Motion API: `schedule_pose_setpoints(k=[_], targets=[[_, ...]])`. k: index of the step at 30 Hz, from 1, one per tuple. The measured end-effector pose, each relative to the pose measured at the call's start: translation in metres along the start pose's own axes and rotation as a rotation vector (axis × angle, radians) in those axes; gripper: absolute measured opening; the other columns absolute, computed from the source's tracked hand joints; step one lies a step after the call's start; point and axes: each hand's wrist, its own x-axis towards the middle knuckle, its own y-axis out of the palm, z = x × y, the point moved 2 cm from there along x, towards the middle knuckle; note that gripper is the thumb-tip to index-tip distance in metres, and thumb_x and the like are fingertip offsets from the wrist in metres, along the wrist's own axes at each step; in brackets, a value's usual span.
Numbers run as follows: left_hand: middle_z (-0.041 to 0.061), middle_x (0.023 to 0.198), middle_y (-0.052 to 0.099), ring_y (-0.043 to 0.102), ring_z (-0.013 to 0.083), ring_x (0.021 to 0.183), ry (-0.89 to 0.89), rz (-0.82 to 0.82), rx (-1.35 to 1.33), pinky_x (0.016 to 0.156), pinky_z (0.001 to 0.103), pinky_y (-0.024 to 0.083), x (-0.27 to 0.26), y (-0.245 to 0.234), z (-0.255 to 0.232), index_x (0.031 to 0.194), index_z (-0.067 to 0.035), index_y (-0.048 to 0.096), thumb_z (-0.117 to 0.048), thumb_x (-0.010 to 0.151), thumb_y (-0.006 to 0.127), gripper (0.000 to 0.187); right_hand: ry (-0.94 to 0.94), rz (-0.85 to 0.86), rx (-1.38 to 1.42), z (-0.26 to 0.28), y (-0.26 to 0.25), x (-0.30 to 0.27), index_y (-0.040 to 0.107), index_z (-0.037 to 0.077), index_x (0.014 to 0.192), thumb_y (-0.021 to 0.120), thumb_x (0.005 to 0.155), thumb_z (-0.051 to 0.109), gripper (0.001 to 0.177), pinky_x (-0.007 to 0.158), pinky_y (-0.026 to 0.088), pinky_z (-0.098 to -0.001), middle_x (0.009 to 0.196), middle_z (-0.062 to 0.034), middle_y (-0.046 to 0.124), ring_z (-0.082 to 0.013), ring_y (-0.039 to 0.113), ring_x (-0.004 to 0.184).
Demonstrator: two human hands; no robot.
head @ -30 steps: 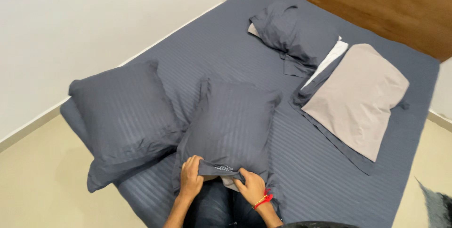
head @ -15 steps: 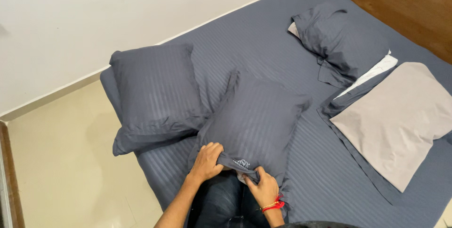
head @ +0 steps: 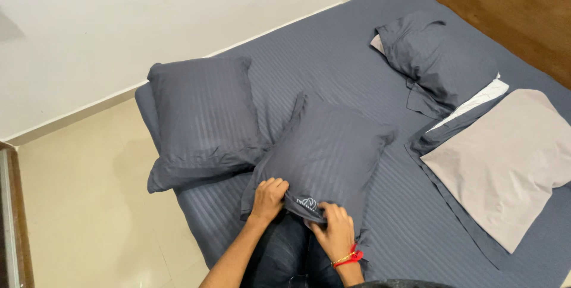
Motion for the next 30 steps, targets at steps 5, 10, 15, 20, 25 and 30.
schedule_pose_setpoints(k=[5, 10, 15, 20, 25, 30], targets=[[0.009, 0.085, 0.059, 0.06, 0.0305, 0.085, -0.132, 0.06, -0.171, 0.074, 0.042, 0.047, -0.006, -0.023, 0.004, 0.09, -0.006, 0.059, 0.005, 0.065, 0.066, 0.028, -0.253, -0.075, 0.154, -0.014, 0.018, 0.014, 0.071, 0.009, 0.105, 0.059, 0.069, -0.004, 0.041, 0.081, 0.047, -0.0409, 0.094, -0.0102, 0.074, -0.0343, 0.066, 0.088], [0.009, 0.097, 0.068, 0.064, 0.0315, 0.098, -0.213, 0.001, -0.206, 0.087, 0.041, 0.048, -0.026, -0.056, 0.021, 0.099, -0.005, 0.068, 0.011, 0.062, 0.058, 0.042, -0.089, 0.25, 0.099, -0.025, 0.047, -0.021, 0.072, 0.009, 0.105, 0.062, 0.074, 0.002, 0.034, 0.076, 0.047, -0.0402, 0.079, -0.0131, 0.072, -0.0323, 0.068, 0.078], [0.012, 0.105, 0.07, 0.066, 0.0346, 0.106, -0.371, -0.047, -0.37, 0.093, 0.04, 0.052, -0.041, -0.038, 0.035, 0.105, -0.004, 0.071, 0.015, 0.063, 0.046, 0.053, -0.053, 0.294, 0.164, -0.021, 0.036, -0.011, 0.073, 0.009, 0.101, 0.066, 0.078, 0.012, 0.024, 0.071, 0.045, -0.0408, 0.071, -0.0105, 0.073, -0.0313, 0.068, 0.071], [0.019, 0.111, 0.068, 0.063, 0.0414, 0.109, -0.393, 0.007, -0.348, 0.092, 0.045, 0.05, -0.041, -0.027, 0.044, 0.114, -0.003, 0.065, 0.009, 0.068, 0.046, 0.05, 0.087, 0.308, 0.047, -0.008, 0.034, 0.003, 0.075, 0.013, 0.096, 0.071, 0.083, 0.027, 0.02, 0.07, 0.044, -0.0406, 0.067, -0.0118, 0.069, -0.0317, 0.066, 0.071], [0.02, 0.104, 0.068, 0.061, 0.0425, 0.103, -0.337, 0.116, -0.303, 0.086, 0.049, 0.049, -0.045, -0.018, 0.03, 0.105, -0.002, 0.062, -0.003, 0.072, 0.053, 0.035, 0.047, 0.125, 0.154, -0.018, 0.031, -0.011, 0.073, 0.01, 0.089, 0.075, 0.075, 0.026, 0.021, 0.066, 0.044, -0.039, 0.062, -0.0082, 0.068, -0.0291, 0.064, 0.061], [0.015, 0.093, 0.067, 0.062, 0.0374, 0.094, -0.181, 0.28, -0.178, 0.078, 0.046, 0.047, -0.041, -0.034, 0.016, 0.097, -0.002, 0.063, -0.018, 0.066, 0.07, 0.035, -0.017, 0.075, 0.176, -0.031, 0.032, -0.013, 0.073, 0.011, 0.081, 0.082, 0.072, 0.03, 0.023, 0.065, 0.045, -0.0372, 0.059, -0.007, 0.067, -0.0257, 0.064, 0.057]])
